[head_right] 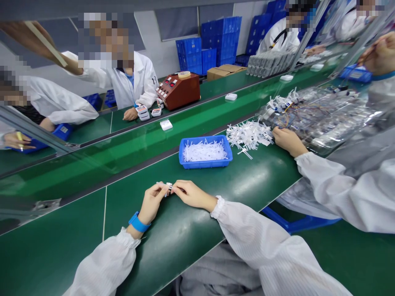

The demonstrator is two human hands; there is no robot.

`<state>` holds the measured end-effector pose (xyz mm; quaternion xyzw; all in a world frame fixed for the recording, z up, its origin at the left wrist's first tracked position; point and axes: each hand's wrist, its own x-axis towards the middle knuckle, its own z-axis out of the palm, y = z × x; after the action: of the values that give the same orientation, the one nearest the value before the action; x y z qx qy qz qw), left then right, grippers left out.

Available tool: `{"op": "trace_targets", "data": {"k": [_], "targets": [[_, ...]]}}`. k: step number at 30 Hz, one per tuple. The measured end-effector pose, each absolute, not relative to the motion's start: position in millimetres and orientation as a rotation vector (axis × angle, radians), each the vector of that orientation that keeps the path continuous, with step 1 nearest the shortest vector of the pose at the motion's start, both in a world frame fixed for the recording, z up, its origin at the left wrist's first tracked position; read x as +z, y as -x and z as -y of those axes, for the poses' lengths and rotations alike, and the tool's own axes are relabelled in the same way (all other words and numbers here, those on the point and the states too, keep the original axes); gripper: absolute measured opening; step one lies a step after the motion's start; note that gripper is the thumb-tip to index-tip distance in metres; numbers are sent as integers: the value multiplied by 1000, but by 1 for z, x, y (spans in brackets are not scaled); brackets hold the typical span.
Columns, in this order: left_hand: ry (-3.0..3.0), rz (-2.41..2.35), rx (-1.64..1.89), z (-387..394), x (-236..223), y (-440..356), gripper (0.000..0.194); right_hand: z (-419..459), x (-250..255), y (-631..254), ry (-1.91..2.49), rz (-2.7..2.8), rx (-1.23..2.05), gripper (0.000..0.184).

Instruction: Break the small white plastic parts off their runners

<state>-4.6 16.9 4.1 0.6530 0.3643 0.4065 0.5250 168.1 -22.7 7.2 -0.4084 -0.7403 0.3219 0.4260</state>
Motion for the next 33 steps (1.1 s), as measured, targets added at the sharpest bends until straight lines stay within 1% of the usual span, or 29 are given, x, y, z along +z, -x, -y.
{"op": "trace_targets", "data": {"k": [8,33], "targets": [[-1634,-873,946,-17,3,7,27,23,7,-169,1024,1888,772,30],[-1627,-847,938,-14,5,5,24,23,4,-168,1012,1886,755,27]]}}
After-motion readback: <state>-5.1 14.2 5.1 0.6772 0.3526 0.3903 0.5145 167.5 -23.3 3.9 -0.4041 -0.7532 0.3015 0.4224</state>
